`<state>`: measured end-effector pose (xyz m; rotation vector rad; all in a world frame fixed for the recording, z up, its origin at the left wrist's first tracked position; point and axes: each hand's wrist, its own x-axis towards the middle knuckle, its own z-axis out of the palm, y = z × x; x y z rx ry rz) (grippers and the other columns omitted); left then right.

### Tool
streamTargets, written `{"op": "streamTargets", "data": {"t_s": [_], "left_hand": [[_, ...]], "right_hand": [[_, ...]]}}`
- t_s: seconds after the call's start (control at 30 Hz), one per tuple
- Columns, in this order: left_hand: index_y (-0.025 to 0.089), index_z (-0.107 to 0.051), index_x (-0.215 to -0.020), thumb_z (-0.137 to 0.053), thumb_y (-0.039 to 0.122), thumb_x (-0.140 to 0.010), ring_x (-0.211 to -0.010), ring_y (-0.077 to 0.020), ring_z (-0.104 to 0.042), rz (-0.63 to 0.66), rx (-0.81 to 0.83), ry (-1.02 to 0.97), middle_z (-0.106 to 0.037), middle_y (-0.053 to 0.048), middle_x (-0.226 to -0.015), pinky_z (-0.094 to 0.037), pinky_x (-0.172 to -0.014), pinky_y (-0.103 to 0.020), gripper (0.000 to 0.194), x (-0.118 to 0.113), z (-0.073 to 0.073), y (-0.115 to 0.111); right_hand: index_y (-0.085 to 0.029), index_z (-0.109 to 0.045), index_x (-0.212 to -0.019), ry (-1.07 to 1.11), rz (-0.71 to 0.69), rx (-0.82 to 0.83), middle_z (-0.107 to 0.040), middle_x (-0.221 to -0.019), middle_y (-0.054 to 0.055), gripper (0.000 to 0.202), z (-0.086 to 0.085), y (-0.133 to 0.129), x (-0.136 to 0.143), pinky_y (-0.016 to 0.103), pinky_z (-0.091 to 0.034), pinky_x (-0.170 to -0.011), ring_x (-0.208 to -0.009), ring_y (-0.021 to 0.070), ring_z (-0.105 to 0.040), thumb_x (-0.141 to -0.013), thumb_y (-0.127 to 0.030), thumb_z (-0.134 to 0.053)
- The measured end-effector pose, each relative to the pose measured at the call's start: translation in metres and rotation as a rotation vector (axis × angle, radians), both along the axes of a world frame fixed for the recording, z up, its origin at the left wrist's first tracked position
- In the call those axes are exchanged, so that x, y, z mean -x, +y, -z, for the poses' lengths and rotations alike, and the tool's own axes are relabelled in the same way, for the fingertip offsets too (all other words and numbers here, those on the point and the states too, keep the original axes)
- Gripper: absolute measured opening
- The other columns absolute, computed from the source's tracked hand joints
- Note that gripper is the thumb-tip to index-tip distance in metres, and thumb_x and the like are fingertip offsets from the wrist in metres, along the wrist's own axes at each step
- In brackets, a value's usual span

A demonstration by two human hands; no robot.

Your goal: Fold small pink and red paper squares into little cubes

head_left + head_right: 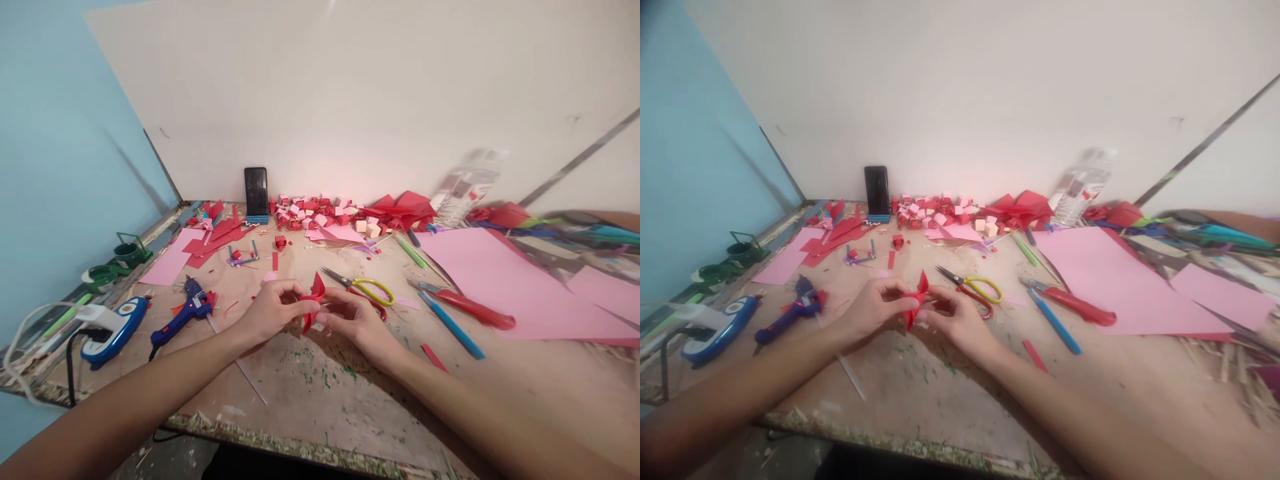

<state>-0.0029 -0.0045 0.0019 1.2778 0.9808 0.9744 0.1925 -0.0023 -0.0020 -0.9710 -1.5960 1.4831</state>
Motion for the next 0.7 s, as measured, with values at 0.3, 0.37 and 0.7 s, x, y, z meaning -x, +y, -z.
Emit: {"op": "streamTargets", "data": {"t_s": [0.3,0.37,0.7], "left_hand": [[0.014,-0.064,-0.073,-0.088,0.036,-0.071,-0.071,-0.0136,-0.06,0.059,-0.085,-0.092,-0.067,-0.002,-0.078,-0.047,-0.069,-0.026,0.032,-0.002,0.006,-0.001],[0.014,-0.063,-0.071,-0.088,0.034,-0.072,-0.07,-0.0135,-0.059,0.062,-0.106,-0.09,-0.066,-0.002,-0.076,-0.046,-0.067,-0.025,0.032,-0.002,0.007,0.0],[0.017,-0.05,-0.067,-0.071,0.032,-0.085,-0.067,-0.0107,-0.047,-0.037,-0.216,-0.004,-0.049,0.004,-0.071,-0.039,-0.064,-0.023,0.031,0.0,-0.005,-0.005]], "right_hand": [[-0.021,-0.065,-0.122,-0.059,-0.065,-0.047,-0.073,-0.107,0.005,0.043,0.002,-0.007,0.003,0.032,-0.053,-0.081,-0.094,0.0212,-0.068,-0.082,-0.03,-0.079],[-0.022,-0.062,-0.131,-0.052,-0.039,-0.039,-0.074,-0.108,0.006,0.05,0.001,-0.008,0.003,0.033,-0.053,-0.081,-0.096,0.0221,-0.068,-0.085,-0.032,-0.076],[-0.017,-0.069,-0.085,-0.022,0.107,-0.017,-0.067,-0.067,0.001,0.011,0.009,-0.002,0.0,0.03,-0.048,-0.061,-0.059,0.0168,-0.06,-0.082,-0.028,-0.069]]}}
